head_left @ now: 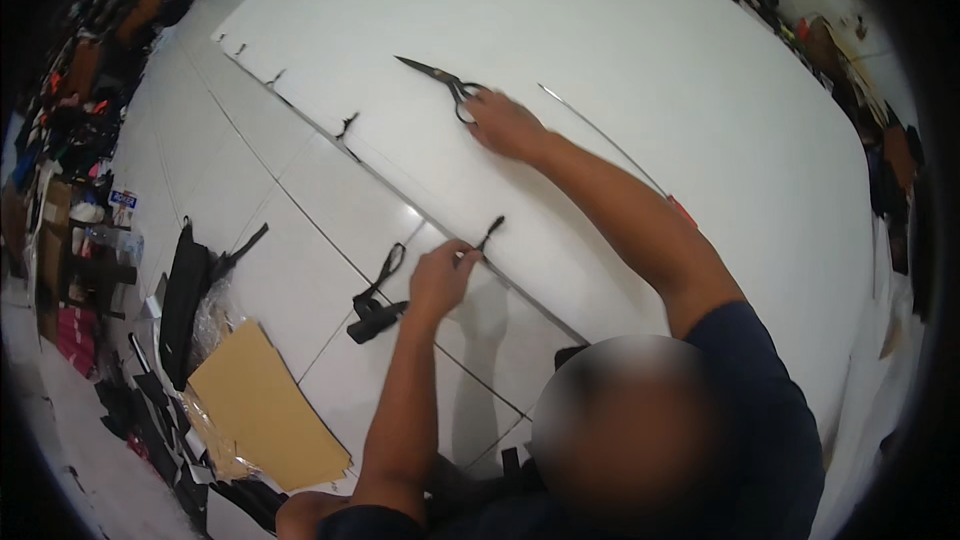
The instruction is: The person sits on the floor and attaches black straps to a large white foam block. They use a long metal tool to poke holes in the foam and thread the straps through, then cut the excess strap with scissors.
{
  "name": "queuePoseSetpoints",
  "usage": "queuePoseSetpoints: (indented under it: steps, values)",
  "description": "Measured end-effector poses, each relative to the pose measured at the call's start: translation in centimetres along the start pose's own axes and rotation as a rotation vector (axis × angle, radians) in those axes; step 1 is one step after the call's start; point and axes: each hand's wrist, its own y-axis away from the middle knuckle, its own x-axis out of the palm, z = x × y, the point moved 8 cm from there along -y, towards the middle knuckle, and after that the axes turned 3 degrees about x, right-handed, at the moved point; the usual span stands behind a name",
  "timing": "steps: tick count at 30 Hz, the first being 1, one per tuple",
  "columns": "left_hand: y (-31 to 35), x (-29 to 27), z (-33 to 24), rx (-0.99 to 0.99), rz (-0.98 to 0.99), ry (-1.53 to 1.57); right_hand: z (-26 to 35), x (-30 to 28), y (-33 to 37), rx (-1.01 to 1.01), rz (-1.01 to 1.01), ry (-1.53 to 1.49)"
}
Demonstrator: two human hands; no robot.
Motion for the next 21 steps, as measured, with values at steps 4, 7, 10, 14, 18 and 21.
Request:
queuePoseSetpoints:
  steps: [4, 7, 10, 14, 18, 21]
  values:
    - [-1.1, 0.7, -0.8, -0.023, 0.133, -0.004, -7.1, 2.6, -1.9, 0.277, 0.112, 0.204]
    - [2.2, -3.2, 1.2, -0.332, 0.250, 0.154, -1.5, 2.9, -2.7, 0.347, 0.422, 0.148]
    - [3.2, -5.4, 1.5, -0.332, 0.287, 0.194, -1.7, 0.8, 0.4, 0.318, 0.468, 0.164]
    - [2.0, -5.9, 2.1, -0.168, 0.163, 0.251, -3.4, -5.5, 11.7, 0.393, 0.380, 0.099]
    - [1.8, -5.5, 2.0, -0.222, 0.069, 0.415, 0.1, -11.0, 20.1, 0.201, 0.268, 0.314]
    - [1.7, -5.5, 2.2, -0.165, 0.020, 0.443, 3.6, -12.5, 22.5, -0.033, 0.222, 0.396]
